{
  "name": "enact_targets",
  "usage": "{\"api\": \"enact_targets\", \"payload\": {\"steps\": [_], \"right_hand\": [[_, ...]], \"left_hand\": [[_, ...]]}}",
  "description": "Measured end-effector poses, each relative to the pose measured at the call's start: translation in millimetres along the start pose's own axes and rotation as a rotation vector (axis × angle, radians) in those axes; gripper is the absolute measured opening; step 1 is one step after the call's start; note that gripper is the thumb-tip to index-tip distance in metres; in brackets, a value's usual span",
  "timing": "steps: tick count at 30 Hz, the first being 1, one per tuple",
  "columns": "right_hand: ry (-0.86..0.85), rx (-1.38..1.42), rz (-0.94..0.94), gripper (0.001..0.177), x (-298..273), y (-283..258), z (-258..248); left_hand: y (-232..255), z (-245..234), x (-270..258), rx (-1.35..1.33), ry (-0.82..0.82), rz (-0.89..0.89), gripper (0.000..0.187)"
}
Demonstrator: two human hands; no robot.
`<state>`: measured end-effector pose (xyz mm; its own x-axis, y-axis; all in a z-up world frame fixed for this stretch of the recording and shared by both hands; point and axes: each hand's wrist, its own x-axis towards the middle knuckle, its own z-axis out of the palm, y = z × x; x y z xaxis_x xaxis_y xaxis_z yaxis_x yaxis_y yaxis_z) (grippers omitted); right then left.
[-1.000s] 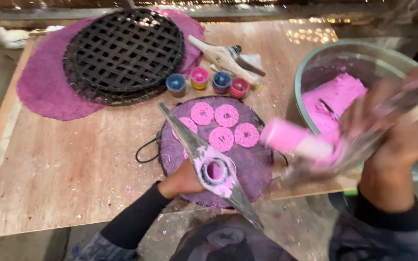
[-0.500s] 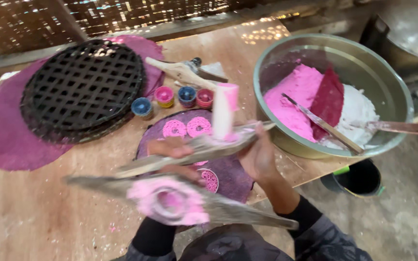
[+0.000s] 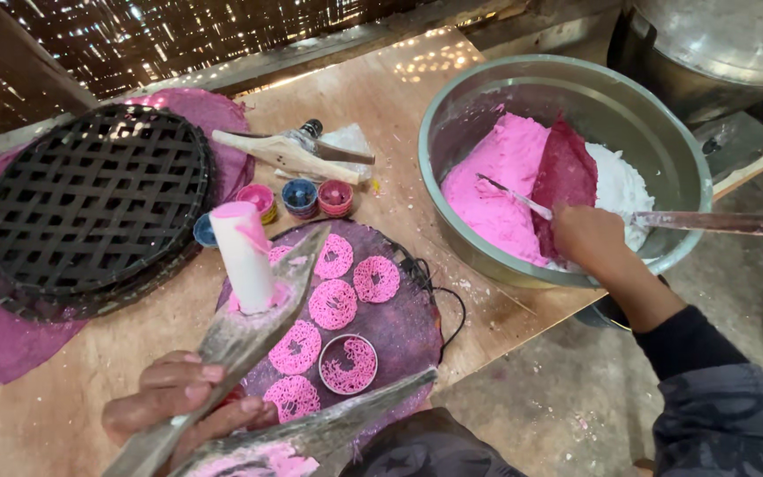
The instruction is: The person scoops pink and white batter from a large metal bowl using a spatula and fills a wooden mold. They then press the mold onto a purple cloth to create circular, lace-like pink patterns. The person repeats this process, arranging the formed circles on the cloth.
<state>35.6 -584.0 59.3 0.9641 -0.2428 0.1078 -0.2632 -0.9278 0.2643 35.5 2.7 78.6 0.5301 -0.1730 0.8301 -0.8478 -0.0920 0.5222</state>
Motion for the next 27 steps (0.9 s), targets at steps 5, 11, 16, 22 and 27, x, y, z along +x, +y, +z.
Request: {"api": "enact_targets", "payload": {"steps": [5, 11, 16, 22, 27], "right_hand": [[0.053, -0.034, -0.063, 0.016, 32.1, 7.0, -1.2], [-0.022, -0.022, -0.185, 0.02, 100.3, -19.0, 7.1], [-0.16, -0.003, -0.256, 0.021, 117.0, -29.4, 10.3], [-0.297, 0.052, -0.317, 0.023, 96.6, -34.4, -20.3], [-0.28, 0.147, -0.278, 0.025, 57.2, -29.0, -44.6]], "left_hand": [[-0.6, 4.2, -1.3, -0.025, -0.015, -0.155, 0.075], [-13.5, 18.1, -10.0, 0.118, -0.046, 0.012, 0.058], [-16.6, 5.8, 8.3, 0.286, -0.156, 0.212, 0.041], [-2.0, 26.7, 26.1, 0.333, -0.155, 0.178, 0.044], [4.4, 73.0, 47.9, -0.063, -0.031, -0.161, 0.07]]}}
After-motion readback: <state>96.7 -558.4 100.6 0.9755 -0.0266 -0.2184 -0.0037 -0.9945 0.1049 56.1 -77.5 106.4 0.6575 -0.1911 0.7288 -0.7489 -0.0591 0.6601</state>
